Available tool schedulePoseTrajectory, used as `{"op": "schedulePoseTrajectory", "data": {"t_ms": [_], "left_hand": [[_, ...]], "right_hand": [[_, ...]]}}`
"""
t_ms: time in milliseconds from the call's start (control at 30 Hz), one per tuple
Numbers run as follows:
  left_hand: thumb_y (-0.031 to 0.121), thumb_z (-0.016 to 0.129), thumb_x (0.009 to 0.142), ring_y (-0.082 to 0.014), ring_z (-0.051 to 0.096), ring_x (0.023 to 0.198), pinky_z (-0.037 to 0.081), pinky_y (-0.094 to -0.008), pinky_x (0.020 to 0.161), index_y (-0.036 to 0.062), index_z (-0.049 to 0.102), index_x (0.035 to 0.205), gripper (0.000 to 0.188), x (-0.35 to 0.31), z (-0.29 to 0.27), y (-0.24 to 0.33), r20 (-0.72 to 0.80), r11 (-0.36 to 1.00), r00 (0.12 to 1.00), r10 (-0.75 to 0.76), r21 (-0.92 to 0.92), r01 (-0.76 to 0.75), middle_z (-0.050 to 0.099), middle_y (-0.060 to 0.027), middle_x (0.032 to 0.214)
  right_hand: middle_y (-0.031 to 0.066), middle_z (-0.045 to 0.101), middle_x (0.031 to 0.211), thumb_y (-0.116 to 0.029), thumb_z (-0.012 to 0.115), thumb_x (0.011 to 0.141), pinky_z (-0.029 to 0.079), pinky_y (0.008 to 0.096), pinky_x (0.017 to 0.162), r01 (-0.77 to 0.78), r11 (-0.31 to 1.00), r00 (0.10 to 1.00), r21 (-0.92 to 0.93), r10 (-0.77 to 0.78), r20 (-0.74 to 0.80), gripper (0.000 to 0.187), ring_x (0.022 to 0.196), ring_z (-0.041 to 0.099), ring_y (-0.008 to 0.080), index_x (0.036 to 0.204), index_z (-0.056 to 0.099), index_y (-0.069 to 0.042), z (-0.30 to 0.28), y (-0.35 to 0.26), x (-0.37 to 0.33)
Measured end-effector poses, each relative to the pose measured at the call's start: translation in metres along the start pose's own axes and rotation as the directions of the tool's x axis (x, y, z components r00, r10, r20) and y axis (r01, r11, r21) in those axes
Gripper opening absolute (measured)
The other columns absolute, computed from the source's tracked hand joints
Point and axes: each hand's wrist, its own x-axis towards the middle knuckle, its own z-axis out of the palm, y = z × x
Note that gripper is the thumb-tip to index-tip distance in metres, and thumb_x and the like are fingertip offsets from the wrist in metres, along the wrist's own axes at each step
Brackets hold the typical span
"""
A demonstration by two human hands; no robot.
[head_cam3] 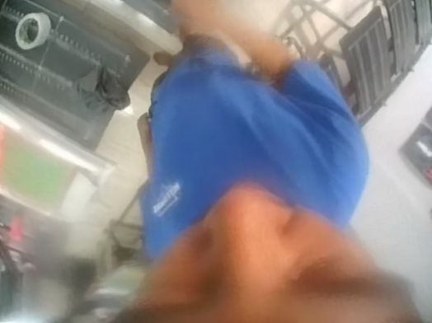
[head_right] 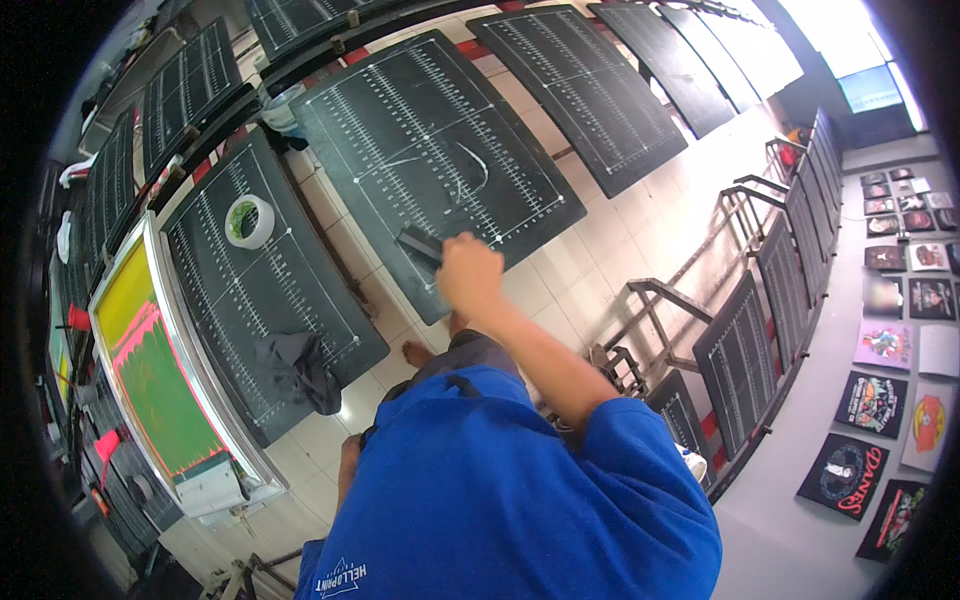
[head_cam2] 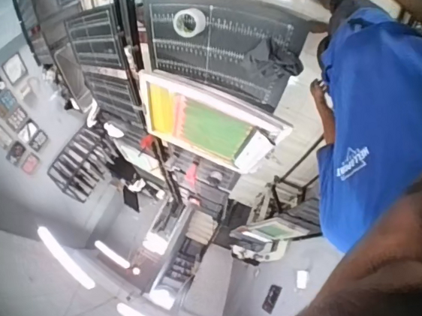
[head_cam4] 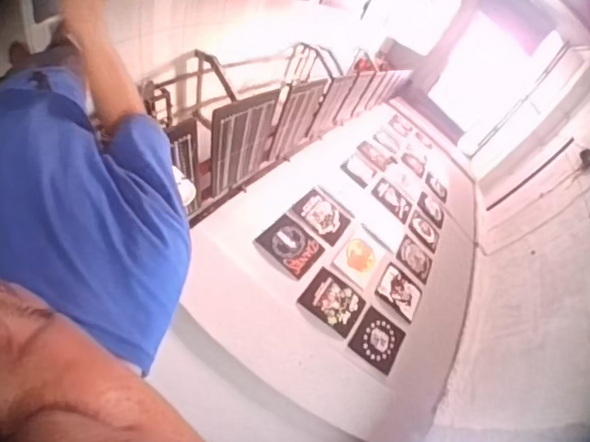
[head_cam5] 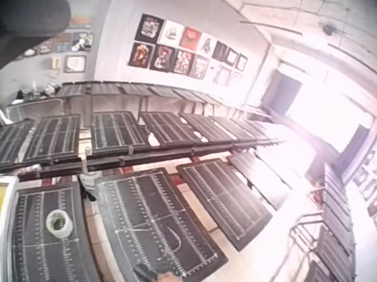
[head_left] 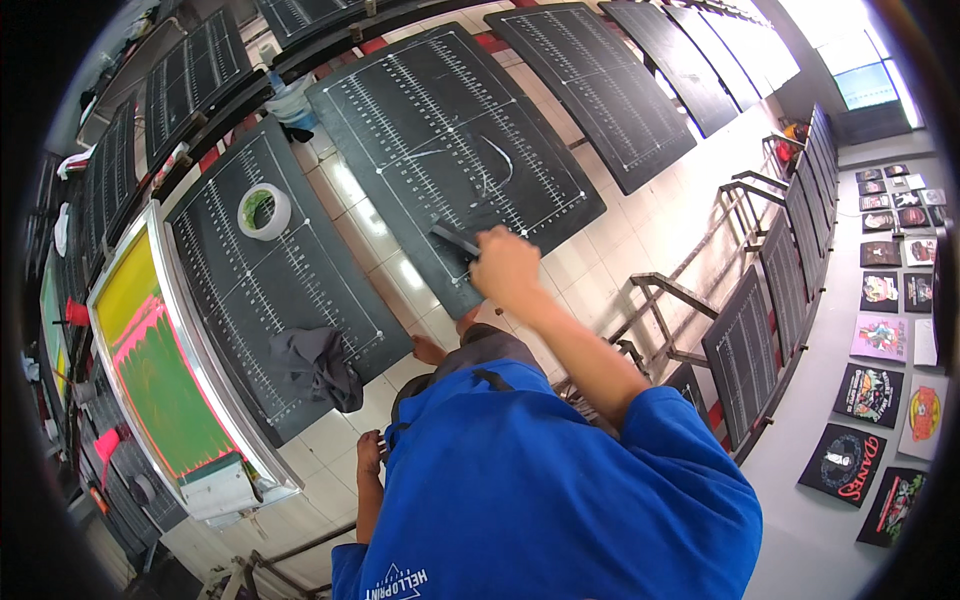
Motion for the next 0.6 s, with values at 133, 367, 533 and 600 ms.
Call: {"op": "schedulePoseTrajectory", "data": {"t_ms": [133, 367, 533, 600], "left_hand": [[0.029, 0.053, 0.099, -0.0213, 0.065, 0.084, 0.054, -0.0356, 0.071, 0.0056, 0.055, 0.124, 0.034, -0.013, -0.002, 0.04, -0.07, 0.944, 0.98, -0.187, -0.288, 0.16, 0.066, -0.0103, 0.106], [0.028, 0.053, 0.098, -0.0218, 0.066, 0.084, 0.054, -0.0357, 0.069, 0.0058, 0.056, 0.121, 0.032, -0.033, 0.012, 0.007, -0.118, 0.896, 0.96, -0.254, -0.402, 0.188, 0.067, -0.0103, 0.105], [0.026, 0.054, 0.097, -0.0198, 0.063, 0.081, 0.052, -0.0337, 0.067, 0.005, 0.059, 0.12, 0.031, -0.006, 0.03, -0.08, -0.035, 0.997, 0.999, -0.018, -0.08, 0.015, 0.068, -0.0094, 0.099], [0.026, 0.054, 0.096, -0.0189, 0.062, 0.08, 0.051, -0.0325, 0.066, 0.0052, 0.059, 0.12, 0.031, 0.0, 0.04, -0.096, -0.044, 0.997, 0.997, 0.07, -0.017, -0.071, 0.068, -0.0089, 0.099]], "right_hand": [[0.0108, 0.066, 0.106, -0.012, 0.072, 0.072, 0.054, 0.0426, 0.085, 0.124, 0.992, 0.948, 0.002, -0.118, -0.296, 0.036, 0.103, 0.064, 0.0304, 0.108, 0.07, -0.008, -0.021, 0.059, 0.039], [0.0049, 0.065, 0.114, 0.002, 0.065, 0.066, 0.05, 0.0381, 0.094, 0.324, 0.945, 0.88, -0.043, -0.318, -0.352, 0.054, 0.111, 0.061, 0.0279, 0.119, 0.068, -0.01, 0.015, 0.116, -0.034], [0.0039, 0.065, 0.12, 0.003, 0.063, 0.066, 0.048, 0.0386, 0.096, 0.424, 0.897, 0.867, -0.125, -0.442, -0.23, 0.058, 0.114, 0.059, 0.0265, 0.121, 0.067, -0.011, 0.013, 0.142, -0.071], [0.0026, 0.065, 0.12, 0.003, 0.063, 0.066, 0.047, 0.0382, 0.098, 0.503, 0.853, 0.824, -0.136, -0.521, -0.223, 0.061, 0.117, 0.058, 0.0246, 0.125, 0.066, -0.012, 0.021, 0.133, -0.063]]}}
